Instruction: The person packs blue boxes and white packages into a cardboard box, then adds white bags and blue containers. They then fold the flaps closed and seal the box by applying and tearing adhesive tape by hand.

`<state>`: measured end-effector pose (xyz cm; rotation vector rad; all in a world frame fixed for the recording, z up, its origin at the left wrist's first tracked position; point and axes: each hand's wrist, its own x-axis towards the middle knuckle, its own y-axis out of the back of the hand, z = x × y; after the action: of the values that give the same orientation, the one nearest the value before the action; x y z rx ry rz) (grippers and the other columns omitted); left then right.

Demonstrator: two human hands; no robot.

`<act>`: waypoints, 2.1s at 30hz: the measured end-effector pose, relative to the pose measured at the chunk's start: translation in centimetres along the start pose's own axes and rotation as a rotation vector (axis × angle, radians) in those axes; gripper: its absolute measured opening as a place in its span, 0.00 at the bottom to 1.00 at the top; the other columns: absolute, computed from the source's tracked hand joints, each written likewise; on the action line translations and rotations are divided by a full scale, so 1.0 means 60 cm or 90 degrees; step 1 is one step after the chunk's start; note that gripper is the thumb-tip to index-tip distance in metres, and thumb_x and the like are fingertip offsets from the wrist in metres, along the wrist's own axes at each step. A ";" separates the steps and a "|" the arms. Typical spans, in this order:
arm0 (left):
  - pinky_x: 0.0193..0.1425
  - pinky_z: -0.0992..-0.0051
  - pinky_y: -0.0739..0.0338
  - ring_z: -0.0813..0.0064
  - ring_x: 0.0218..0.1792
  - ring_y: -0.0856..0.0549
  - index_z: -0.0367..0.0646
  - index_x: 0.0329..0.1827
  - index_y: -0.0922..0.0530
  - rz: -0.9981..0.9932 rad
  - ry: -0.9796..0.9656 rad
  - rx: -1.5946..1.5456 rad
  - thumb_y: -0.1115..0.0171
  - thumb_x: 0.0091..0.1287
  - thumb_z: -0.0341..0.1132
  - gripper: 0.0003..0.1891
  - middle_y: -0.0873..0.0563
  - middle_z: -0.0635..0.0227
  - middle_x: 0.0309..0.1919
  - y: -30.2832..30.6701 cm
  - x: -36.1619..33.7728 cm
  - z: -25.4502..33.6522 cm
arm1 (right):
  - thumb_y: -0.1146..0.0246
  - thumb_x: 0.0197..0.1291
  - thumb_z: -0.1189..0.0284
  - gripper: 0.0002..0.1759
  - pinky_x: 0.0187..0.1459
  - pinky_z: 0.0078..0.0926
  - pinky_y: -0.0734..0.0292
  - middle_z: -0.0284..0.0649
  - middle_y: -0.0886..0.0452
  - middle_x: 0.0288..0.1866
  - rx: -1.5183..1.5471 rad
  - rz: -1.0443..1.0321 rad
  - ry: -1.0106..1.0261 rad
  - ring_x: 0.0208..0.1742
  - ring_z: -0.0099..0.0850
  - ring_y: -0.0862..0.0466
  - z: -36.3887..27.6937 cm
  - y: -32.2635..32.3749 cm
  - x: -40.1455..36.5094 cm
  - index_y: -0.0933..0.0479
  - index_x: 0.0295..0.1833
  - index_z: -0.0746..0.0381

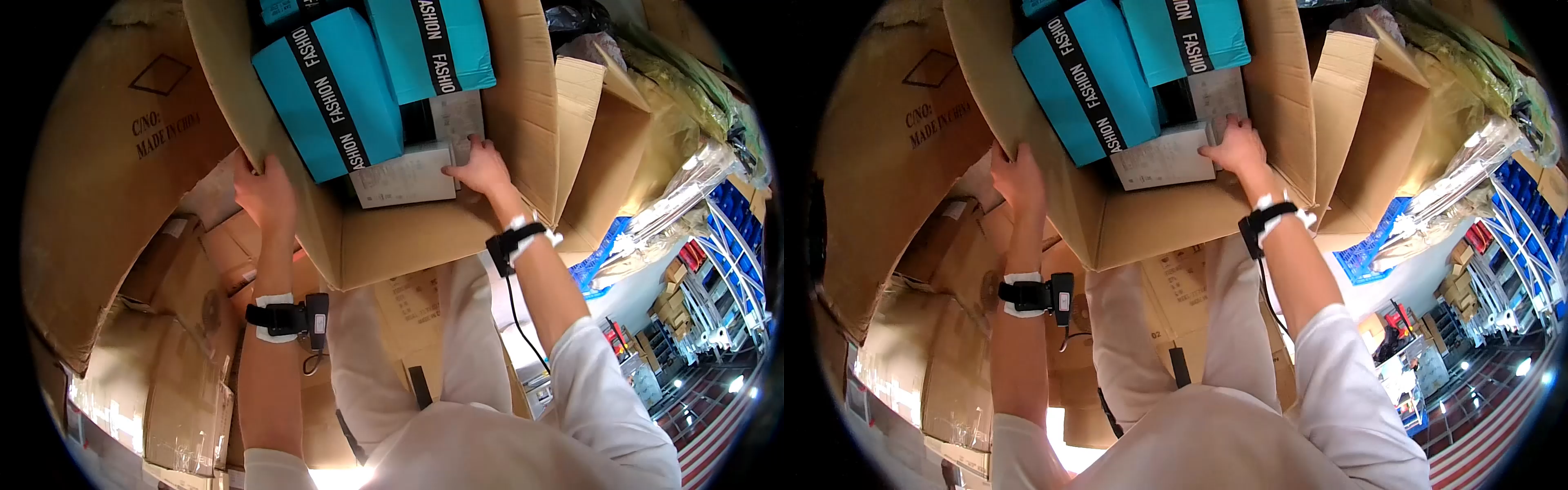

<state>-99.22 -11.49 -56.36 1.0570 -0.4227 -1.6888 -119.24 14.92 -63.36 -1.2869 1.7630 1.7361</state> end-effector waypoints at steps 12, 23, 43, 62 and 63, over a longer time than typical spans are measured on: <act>0.61 0.61 0.20 0.57 0.55 0.12 0.39 0.67 0.22 -0.001 0.018 -0.021 0.44 0.68 0.34 0.24 0.12 0.54 0.56 0.003 0.004 -0.002 | 0.26 0.57 0.55 0.39 0.64 0.43 0.22 0.59 0.16 0.61 -0.021 -0.199 -0.010 0.64 0.52 0.17 -0.041 -0.150 0.088 0.26 0.67 0.69; 0.62 0.63 0.21 0.60 0.59 0.14 0.40 0.73 0.25 0.006 0.067 0.021 0.43 0.70 0.35 0.27 0.14 0.57 0.62 -0.001 -0.004 0.007 | 0.28 0.57 0.52 0.38 0.72 0.52 0.34 0.42 0.23 0.70 -0.396 -0.060 0.340 0.76 0.39 0.31 -0.050 -0.119 0.079 0.25 0.69 0.59; 0.62 0.64 0.23 0.62 0.57 0.16 0.34 0.72 0.26 -0.023 0.015 -0.090 0.41 0.70 0.33 0.26 0.16 0.55 0.61 0.001 0.003 -0.009 | 0.40 0.70 0.67 0.18 0.73 0.42 0.35 0.31 0.18 0.69 -0.767 0.003 0.493 0.75 0.35 0.27 0.005 -0.155 0.215 0.15 0.61 0.52; 0.62 0.64 0.23 0.62 0.57 0.16 0.36 0.71 0.25 -0.012 0.055 -0.059 0.41 0.69 0.34 0.27 0.16 0.57 0.61 0.001 -0.002 -0.006 | 0.29 0.49 0.59 0.49 0.69 0.41 0.26 0.67 0.26 0.71 0.272 -0.168 0.162 0.71 0.57 0.24 0.007 -0.190 0.149 0.34 0.75 0.72; 0.62 0.64 0.23 0.62 0.57 0.16 0.35 0.71 0.25 -0.018 0.052 -0.067 0.41 0.69 0.34 0.27 0.16 0.56 0.61 0.005 0.000 -0.009 | 0.30 0.51 0.61 0.45 0.69 0.42 0.26 0.65 0.25 0.70 0.210 -0.184 0.150 0.70 0.57 0.23 0.008 -0.186 0.149 0.32 0.73 0.71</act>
<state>-98.63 -11.51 -56.43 1.0558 -0.2648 -1.6672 -115.39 14.03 -77.14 -1.5507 1.7845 1.1227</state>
